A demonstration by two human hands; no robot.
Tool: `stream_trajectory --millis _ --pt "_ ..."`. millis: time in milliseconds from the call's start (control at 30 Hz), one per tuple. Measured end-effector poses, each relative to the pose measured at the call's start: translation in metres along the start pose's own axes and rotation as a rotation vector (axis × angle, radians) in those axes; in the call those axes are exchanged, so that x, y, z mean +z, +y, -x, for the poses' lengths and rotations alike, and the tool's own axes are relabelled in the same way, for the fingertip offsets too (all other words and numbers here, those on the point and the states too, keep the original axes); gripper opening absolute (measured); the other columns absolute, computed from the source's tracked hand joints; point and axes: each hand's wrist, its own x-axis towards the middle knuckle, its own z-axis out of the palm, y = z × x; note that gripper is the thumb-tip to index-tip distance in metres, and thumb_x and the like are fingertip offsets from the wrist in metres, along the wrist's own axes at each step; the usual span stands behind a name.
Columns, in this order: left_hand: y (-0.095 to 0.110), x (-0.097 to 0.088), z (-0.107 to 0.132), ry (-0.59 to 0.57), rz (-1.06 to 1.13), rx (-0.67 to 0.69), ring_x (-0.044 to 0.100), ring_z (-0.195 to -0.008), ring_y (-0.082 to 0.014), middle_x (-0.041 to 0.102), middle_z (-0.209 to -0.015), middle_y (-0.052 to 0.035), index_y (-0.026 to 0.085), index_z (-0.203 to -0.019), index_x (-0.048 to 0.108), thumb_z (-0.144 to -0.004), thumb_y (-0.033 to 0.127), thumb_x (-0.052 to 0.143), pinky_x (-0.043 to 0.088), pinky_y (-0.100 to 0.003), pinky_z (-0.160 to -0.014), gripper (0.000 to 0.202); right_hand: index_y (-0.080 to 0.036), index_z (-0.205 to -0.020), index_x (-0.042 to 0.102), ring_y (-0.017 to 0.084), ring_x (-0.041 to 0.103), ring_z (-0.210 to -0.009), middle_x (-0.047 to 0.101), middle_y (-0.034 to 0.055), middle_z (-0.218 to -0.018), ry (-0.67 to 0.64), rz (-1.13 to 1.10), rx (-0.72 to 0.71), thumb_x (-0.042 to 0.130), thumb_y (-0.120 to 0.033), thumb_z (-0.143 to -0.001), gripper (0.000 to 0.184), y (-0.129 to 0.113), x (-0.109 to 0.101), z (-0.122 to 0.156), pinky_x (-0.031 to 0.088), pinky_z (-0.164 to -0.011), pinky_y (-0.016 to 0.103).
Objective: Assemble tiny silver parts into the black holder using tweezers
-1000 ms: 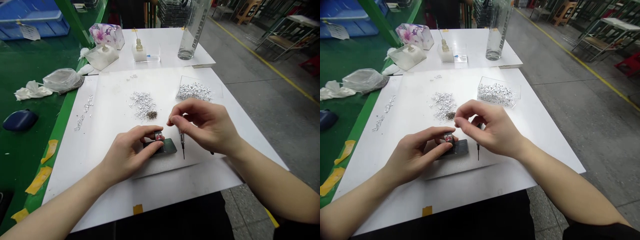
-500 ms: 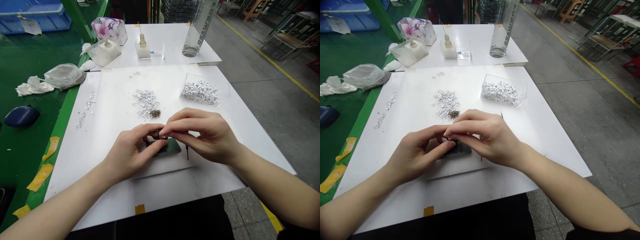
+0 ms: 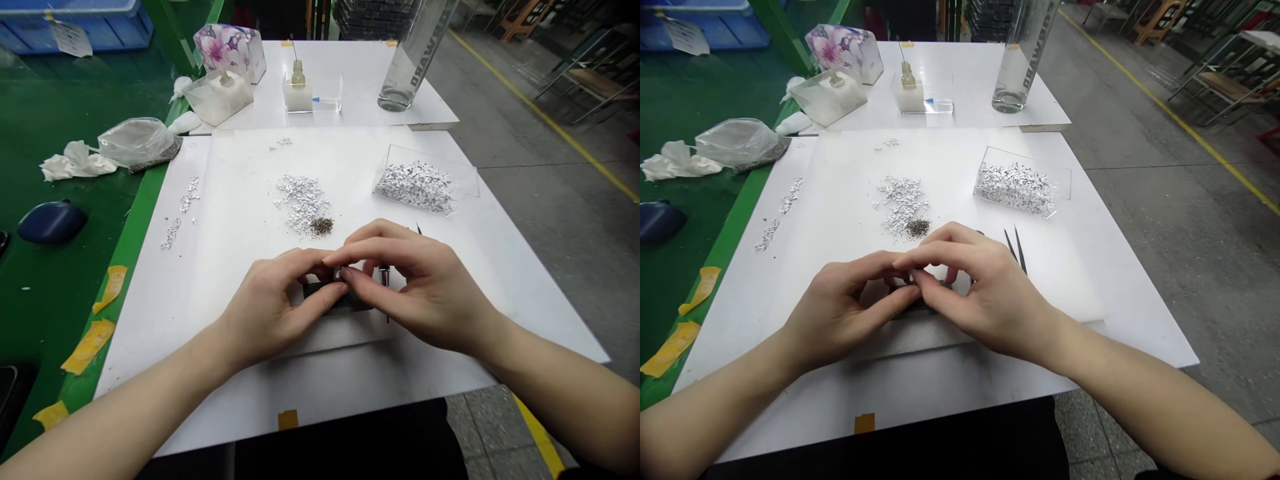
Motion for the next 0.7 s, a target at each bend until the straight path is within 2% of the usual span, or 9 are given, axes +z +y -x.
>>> stream_trajectory --millis 200,333,533,700 --pt "0.0008 -0.0008 0.001 -0.012 0.007 0.012 0.075 -0.086 -0.0137 0.082 -0.102 -0.0029 0.016 -0.118 0.078 -0.094 0.017 0.072 0.059 -0.023 -0.08 0.024 -0.024 -0.107 0.07 0.014 0.069 -0.093 0.074 -0.0018 -0.105 -0.052 -0.143 0.188 0.07 -0.011 -0.094 0.019 -0.0048 -0.0004 0.0008 0.058 -0.074 0.025" --pt "-0.0015 -0.0008 0.0013 -0.014 0.017 0.021 0.074 -0.083 -0.0152 0.081 -0.098 -0.0028 0.017 -0.115 0.079 -0.094 0.017 0.072 0.059 -0.025 -0.08 0.022 -0.024 -0.106 0.069 0.015 0.068 -0.094 0.072 -0.0012 -0.105 -0.041 -0.15 0.207 0.07 -0.011 -0.093 0.018 -0.0046 -0.0014 -0.0004 0.058 -0.075 0.026" --pt "-0.0005 -0.0015 -0.0001 -0.038 0.041 -0.003 0.074 -0.083 -0.0149 0.081 -0.099 -0.0022 0.018 -0.106 0.077 -0.094 0.02 0.074 0.059 -0.026 -0.081 0.013 -0.022 -0.102 0.074 0.014 0.066 -0.08 0.073 0.0004 -0.093 -0.112 -0.324 0.273 0.077 -0.019 -0.092 0.011 0.0026 -0.0073 -0.0062 0.053 -0.063 0.025" --pt "-0.0003 -0.0014 -0.0004 -0.054 0.047 0.0 0.075 -0.084 -0.0161 0.081 -0.099 -0.0029 0.018 -0.108 0.077 -0.095 0.021 0.07 0.059 -0.026 -0.079 0.014 -0.023 -0.101 0.073 0.016 0.068 -0.083 0.074 0.0008 -0.097 -0.073 -0.207 0.237 0.074 -0.016 -0.091 0.012 -0.0019 -0.0052 -0.0052 0.055 -0.066 0.027"
